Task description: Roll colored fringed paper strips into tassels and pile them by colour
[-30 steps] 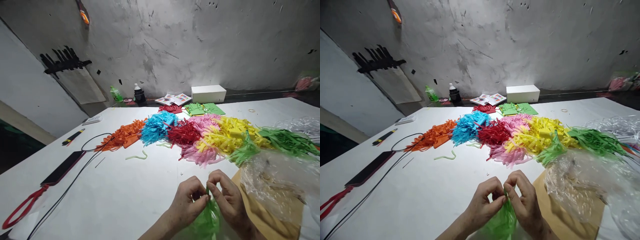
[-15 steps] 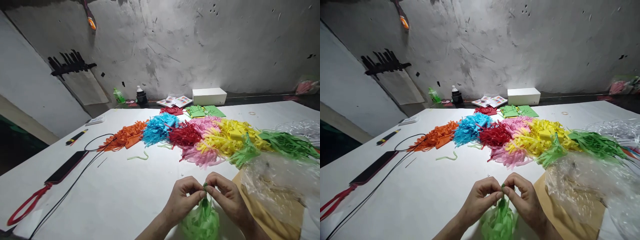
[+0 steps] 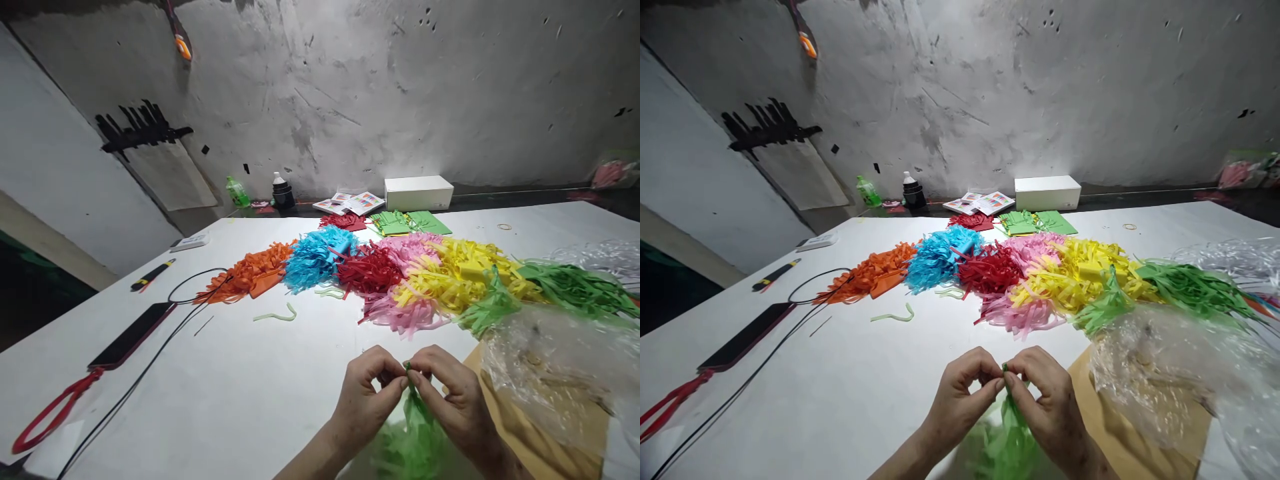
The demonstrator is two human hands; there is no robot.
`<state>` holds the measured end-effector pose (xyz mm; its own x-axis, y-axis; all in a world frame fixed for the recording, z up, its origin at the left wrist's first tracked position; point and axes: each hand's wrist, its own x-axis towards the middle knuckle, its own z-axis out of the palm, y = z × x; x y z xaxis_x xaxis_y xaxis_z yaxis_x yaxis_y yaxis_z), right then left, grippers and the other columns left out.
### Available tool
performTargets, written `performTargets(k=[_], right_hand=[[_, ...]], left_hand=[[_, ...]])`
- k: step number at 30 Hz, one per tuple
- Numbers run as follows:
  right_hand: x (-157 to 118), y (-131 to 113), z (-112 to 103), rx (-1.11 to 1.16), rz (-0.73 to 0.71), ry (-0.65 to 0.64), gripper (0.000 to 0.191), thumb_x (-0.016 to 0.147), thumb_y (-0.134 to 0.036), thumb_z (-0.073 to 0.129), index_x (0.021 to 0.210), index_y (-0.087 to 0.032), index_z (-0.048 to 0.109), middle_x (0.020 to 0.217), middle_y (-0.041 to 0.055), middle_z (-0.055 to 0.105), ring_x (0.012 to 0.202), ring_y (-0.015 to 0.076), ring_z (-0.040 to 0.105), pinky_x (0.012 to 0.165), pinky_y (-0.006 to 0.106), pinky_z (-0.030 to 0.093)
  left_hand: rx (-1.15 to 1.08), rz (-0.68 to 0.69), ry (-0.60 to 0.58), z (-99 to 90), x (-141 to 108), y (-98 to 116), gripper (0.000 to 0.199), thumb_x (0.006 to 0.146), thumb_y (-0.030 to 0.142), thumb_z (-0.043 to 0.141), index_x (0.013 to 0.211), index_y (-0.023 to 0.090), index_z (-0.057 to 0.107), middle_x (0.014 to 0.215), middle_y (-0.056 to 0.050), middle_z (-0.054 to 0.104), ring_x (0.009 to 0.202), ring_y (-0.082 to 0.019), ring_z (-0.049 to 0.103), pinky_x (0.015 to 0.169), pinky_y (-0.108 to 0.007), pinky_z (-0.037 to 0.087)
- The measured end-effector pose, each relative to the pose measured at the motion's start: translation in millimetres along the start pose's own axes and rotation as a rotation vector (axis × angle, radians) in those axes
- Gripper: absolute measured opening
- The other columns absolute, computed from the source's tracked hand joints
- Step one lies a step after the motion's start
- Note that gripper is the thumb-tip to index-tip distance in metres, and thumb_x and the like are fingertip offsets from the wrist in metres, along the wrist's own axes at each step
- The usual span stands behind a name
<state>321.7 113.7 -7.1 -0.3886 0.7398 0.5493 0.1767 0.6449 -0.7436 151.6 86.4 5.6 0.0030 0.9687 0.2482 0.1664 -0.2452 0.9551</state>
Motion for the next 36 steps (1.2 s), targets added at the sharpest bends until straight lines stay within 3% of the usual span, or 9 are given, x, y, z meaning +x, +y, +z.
performTargets(k=[6,13,19,26,29,33,36], right_hand=[[0.1,3.4,2.9,-0.058,-0.044,-0.019,0.017,0.096,-0.011,0.049,0.092,-0.021,0.062,0.081,0.0034,0.063,0.076,0.0191,0.059,0.065,0.029,0.045],[-0.4,5.5,7.3,-0.229,-0.166,-0.006,0.017,0.097,-0.006,0.047,0.095,-0.02,0.057,0.083,0.0042,0.06,0.079,0.0191,0.055,0.067,0.031,0.042],[-1.4,7.1,7.6,-0.336,-0.193,0.068,0.016,0.093,-0.006,0.049,0.098,-0.019,0.056,0.085,0.005,0.058,0.081,0.0212,0.053,0.07,0.033,0.041],[-2.8,8.4,9.8,-0.057,-0.03,0.023,0.014,0.093,-0.013,0.048,0.083,-0.021,0.052,0.077,0.0005,0.055,0.072,0.0166,0.053,0.062,0.027,0.041],[-4.3,8.7,11.7,-0.007,0.016,0.019,0.016,0.094,-0.017,0.049,0.079,-0.021,0.05,0.075,-0.001,0.051,0.069,0.0153,0.052,0.061,0.026,0.04],[-4.9,4.3,13.8,0.098,0.067,-0.001,0.018,0.096,-0.021,0.049,0.079,-0.021,0.048,0.075,-0.0015,0.049,0.069,0.0148,0.05,0.062,0.025,0.042],[-2.4,-3.2,12.1,0.177,0.124,0.009,0.019,0.098,-0.026,0.049,0.081,-0.021,0.05,0.076,-0.0007,0.05,0.07,0.0156,0.051,0.063,0.025,0.043]], left_hand=[[0.041,-0.024,0.008,3.0,-2.1,-6.5,0.01,0.076,0.011,0.063,0.066,0.014,0.065,0.065,-0.002,0.06,0.059,-0.012,0.052,0.057,-0.022,0.041],[0.18,0.135,0.059,3.2,-2.3,-7.7,0.013,0.076,0.007,0.057,0.066,0.015,0.062,0.064,-0.001,0.057,0.06,-0.012,0.052,0.058,-0.022,0.041],[0.178,0.095,-0.008,-3.9,1.7,0.7,0.013,0.068,0.003,0.055,0.064,0.016,0.056,0.065,0.001,0.054,0.059,-0.011,0.049,0.056,-0.021,0.038],[0.042,-0.032,-0.108,-1.8,1.0,-2.1,0.003,0.075,0.017,0.065,0.073,0.015,0.063,0.073,-0.002,0.058,0.067,-0.014,0.052,0.062,-0.025,0.041],[0.044,-0.035,-0.079,-5.0,0.4,0.0,0.013,0.077,0.018,0.063,0.065,0.015,0.06,0.066,-0.001,0.055,0.065,-0.014,0.05,0.062,-0.025,0.039],[0.005,-0.015,-0.017,-12.1,0.4,9.0,0.012,0.074,0.015,0.063,0.063,0.015,0.058,0.067,-0.001,0.054,0.067,-0.014,0.049,0.064,-0.026,0.038],[-0.222,-0.064,-0.122,-11.2,-2.2,10.6,0.014,0.079,0.026,0.069,0.077,0.014,0.062,0.078,-0.004,0.059,0.075,-0.016,0.052,0.071,-0.027,0.04]])
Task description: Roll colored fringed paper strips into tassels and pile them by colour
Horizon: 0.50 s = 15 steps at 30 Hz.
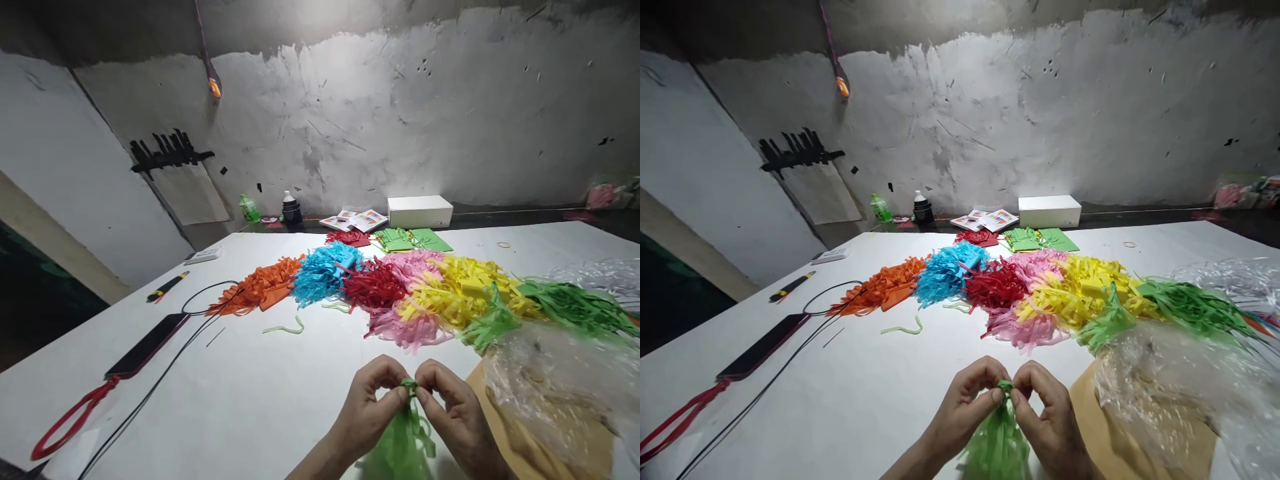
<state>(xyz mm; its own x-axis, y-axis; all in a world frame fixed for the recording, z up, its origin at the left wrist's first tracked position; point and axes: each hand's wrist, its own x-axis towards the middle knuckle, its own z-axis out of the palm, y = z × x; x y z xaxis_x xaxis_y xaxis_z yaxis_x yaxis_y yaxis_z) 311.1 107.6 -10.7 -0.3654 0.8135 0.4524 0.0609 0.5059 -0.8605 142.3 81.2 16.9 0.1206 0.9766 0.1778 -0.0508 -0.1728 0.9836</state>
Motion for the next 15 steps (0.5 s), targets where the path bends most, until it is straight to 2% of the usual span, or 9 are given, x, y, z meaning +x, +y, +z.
performTargets(k=[3,5,8,10,13,15], right_hand=[[2.3,-10.4,-2.2,0.016,0.048,0.04,0.02,0.098,-0.031,0.052,0.08,-0.02,0.052,0.075,-0.0006,0.05,0.07,0.0159,0.05,0.063,0.026,0.042],[2.9,-17.6,-3.2,0.08,0.089,0.034,0.022,0.098,-0.034,0.053,0.08,-0.02,0.052,0.075,-0.0007,0.049,0.07,0.0158,0.049,0.062,0.026,0.042],[3.0,-27.3,-2.9,0.269,0.159,0.008,0.025,0.098,-0.039,0.052,0.081,-0.021,0.052,0.076,-0.0015,0.046,0.069,0.0151,0.047,0.061,0.026,0.043],[3.3,-32.1,-2.9,0.304,0.166,0.003,0.023,0.098,-0.039,0.052,0.085,-0.021,0.052,0.079,-0.0012,0.046,0.07,0.0151,0.047,0.063,0.026,0.044],[5.8,-36.9,-5.4,0.104,0.084,0.038,0.015,0.096,-0.034,0.057,0.089,-0.022,0.055,0.085,0.0004,0.05,0.079,0.0171,0.05,0.071,0.028,0.044],[9.3,-39.4,-9.3,-0.017,0.01,0.071,0.015,0.096,-0.031,0.058,0.085,-0.021,0.055,0.084,0.0006,0.052,0.081,0.0174,0.05,0.073,0.028,0.043]], left_hand=[[-0.241,-0.096,-0.139,4.8,-3.5,-5.6,0.03,0.08,0.039,0.075,0.089,0.013,0.063,0.082,-0.006,0.061,0.076,-0.016,0.053,0.071,-0.027,0.04],[-0.278,-0.134,-0.179,7.4,-5.2,-7.3,0.034,0.081,0.043,0.075,0.087,0.012,0.063,0.077,-0.004,0.059,0.071,-0.014,0.051,0.067,-0.025,0.037],[-0.188,-0.106,-0.199,8.4,-5.0,-1.1,0.035,0.086,0.046,0.07,0.085,0.012,0.061,0.076,-0.004,0.059,0.071,-0.014,0.05,0.065,-0.025,0.036],[-0.112,-0.061,-0.218,7.6,-2.7,6.6,0.035,0.09,0.047,0.064,0.086,0.013,0.059,0.078,-0.004,0.058,0.073,-0.015,0.05,0.066,-0.025,0.038],[0.01,-0.014,-0.235,6.5,2.1,15.2,0.03,0.092,0.044,0.058,0.085,0.015,0.054,0.08,-0.003,0.054,0.073,-0.015,0.047,0.067,-0.026,0.037],[0.122,0.003,-0.234,6.7,5.3,16.3,0.02,0.087,0.035,0.06,0.084,0.016,0.053,0.08,-0.001,0.051,0.074,-0.014,0.044,0.067,-0.025,0.036]])
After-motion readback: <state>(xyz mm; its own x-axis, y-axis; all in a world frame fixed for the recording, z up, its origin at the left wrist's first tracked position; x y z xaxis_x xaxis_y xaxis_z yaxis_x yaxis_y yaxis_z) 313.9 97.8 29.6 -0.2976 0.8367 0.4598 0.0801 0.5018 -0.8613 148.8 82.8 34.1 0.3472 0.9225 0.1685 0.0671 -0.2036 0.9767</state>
